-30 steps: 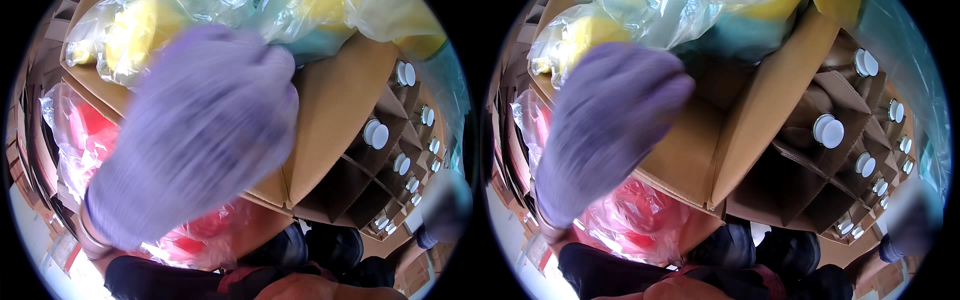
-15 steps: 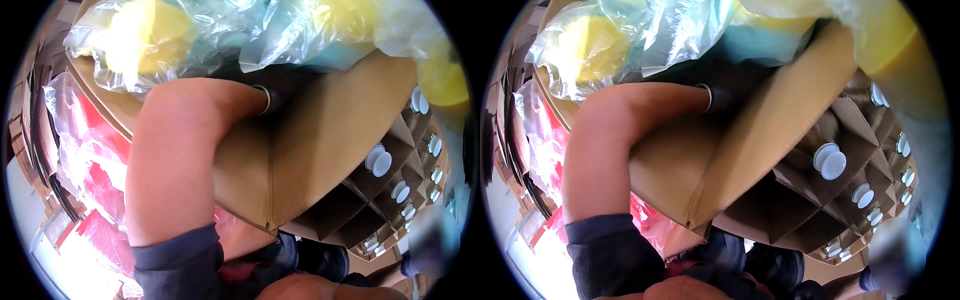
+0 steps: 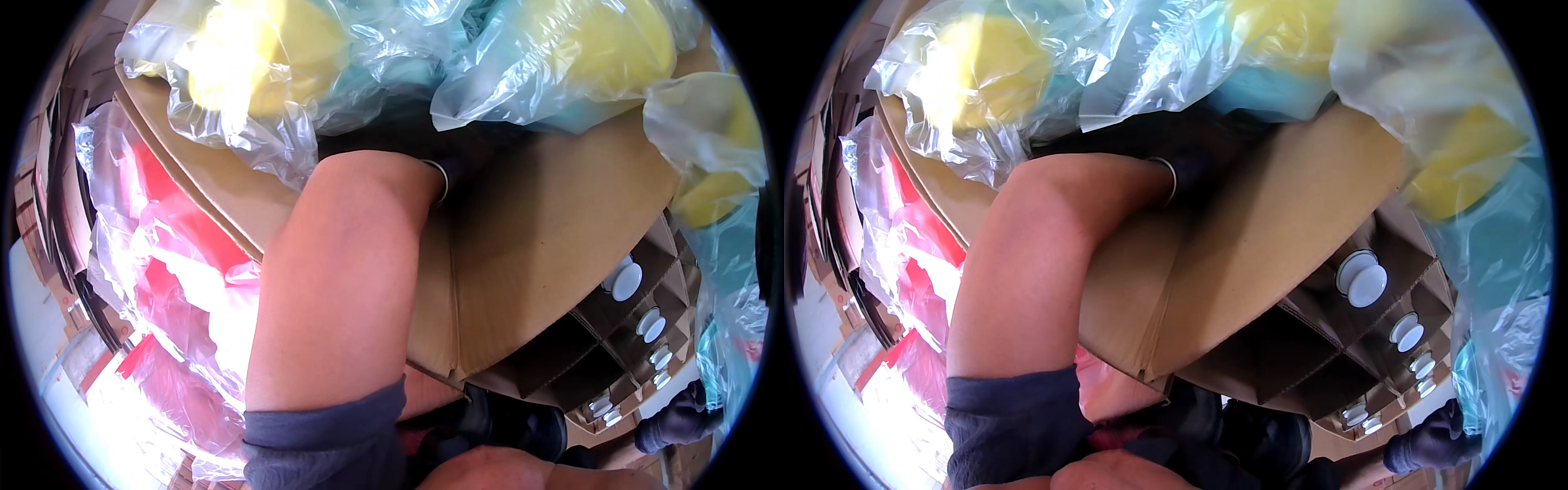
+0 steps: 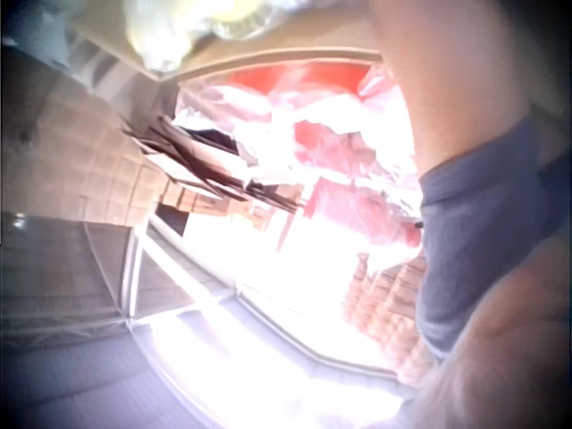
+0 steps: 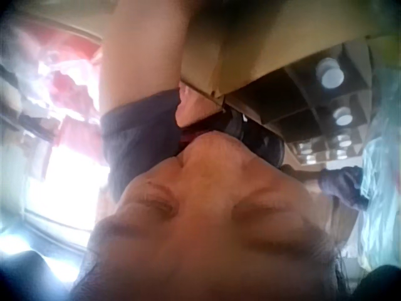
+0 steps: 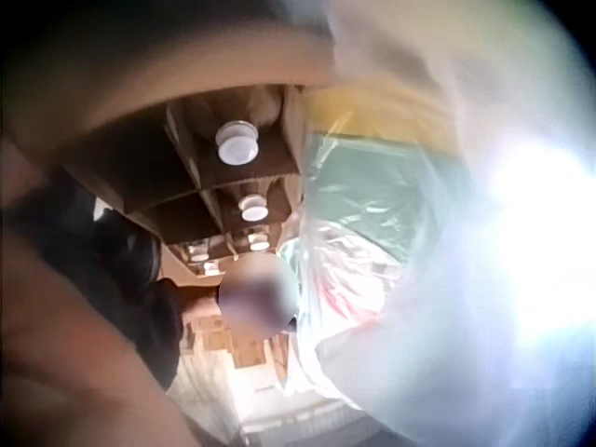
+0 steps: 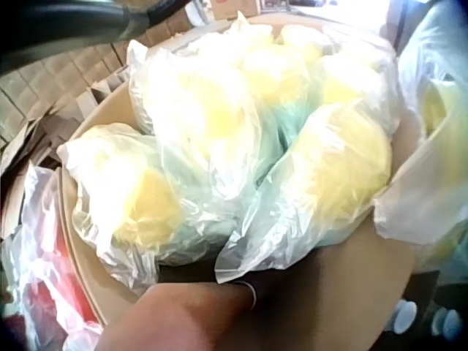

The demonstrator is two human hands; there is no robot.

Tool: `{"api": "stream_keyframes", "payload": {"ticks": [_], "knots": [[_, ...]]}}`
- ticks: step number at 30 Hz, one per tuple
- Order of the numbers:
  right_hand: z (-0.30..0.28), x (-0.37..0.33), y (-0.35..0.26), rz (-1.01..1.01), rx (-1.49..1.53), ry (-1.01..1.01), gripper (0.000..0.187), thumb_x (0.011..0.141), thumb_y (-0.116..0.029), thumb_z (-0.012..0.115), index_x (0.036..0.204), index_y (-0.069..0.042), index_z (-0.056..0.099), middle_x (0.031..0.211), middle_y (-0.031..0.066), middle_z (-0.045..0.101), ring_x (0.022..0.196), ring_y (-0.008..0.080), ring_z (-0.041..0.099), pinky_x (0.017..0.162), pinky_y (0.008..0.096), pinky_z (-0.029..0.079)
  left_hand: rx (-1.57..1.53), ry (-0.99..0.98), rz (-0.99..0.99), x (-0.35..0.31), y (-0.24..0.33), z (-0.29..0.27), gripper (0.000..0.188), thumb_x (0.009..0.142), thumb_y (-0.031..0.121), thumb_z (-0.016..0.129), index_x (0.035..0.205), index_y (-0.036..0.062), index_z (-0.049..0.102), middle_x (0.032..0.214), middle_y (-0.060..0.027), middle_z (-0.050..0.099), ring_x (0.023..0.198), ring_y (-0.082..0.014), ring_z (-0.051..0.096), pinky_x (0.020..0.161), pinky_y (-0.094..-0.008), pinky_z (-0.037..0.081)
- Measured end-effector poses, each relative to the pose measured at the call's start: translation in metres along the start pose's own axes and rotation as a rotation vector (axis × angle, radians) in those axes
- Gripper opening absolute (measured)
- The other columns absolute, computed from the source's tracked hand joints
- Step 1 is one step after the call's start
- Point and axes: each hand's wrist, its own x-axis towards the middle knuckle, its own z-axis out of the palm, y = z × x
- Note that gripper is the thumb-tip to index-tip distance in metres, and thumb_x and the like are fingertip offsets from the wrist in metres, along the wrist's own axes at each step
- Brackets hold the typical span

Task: The person places metal liners into plastic containers, fits lids onto the containers, and places the assembled containers into cardboard boxes.

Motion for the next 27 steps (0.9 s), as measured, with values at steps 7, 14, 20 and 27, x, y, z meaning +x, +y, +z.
{"api": "stream_keyframes", "payload": {"ticks": [7,14,20,27], "knots": [[0.001,-0.017,0.007,0.029,0.063,-0.045,0.043,0.096,-0.035,0.055,0.103,0.007,0.055,0.081,0.0161,0.065,0.063,0.0267,0.063,0.06,0.0344,0.053,-0.008,-0.005,0.012,0.004,-0.001,0.001,0.017,0.085,0.016,0.059,0.092,0.0107,0.074,0.092,-0.0097,0.072,0.084,-0.0292,0.069,0.07,-0.039,0.055],[0.019,-0.031,-0.005,-0.01,0.164,-0.069,0.034,0.094,0.0,0.046,0.126,0.009,0.044,0.09,0.0128,0.055,0.069,0.0159,0.048,0.059,0.0255,0.042,-0.016,-0.022,0.02,0.005,0.004,0.004,0.018,0.085,0.016,0.058,0.093,0.0106,0.074,0.092,-0.0101,0.072,0.084,-0.0294,0.069,0.07,-0.039,0.054],[0.017,-0.063,0.1,0.574,1.105,-0.085,0.035,0.097,0.0,0.04,0.132,0.007,0.041,0.09,0.0126,0.053,0.072,0.0141,0.046,0.064,0.0239,0.043,-0.011,-0.024,0.031,0.011,0.001,0.004,0.019,0.085,0.016,0.057,0.093,0.0106,0.074,0.092,-0.0104,0.072,0.083,-0.0296,0.069,0.069,-0.0389,0.054],[0.01,-0.058,0.111,0.69,1.601,-0.167,0.022,0.102,-0.011,0.04,0.116,0.003,0.05,0.086,0.0108,0.055,0.07,0.0154,0.046,0.065,0.0262,0.044,-0.011,-0.023,0.036,0.016,0.001,0.006,0.02,0.086,0.016,0.057,0.094,0.0105,0.074,0.091,-0.0107,0.072,0.082,-0.0298,0.069,0.069,-0.0389,0.054]]}}
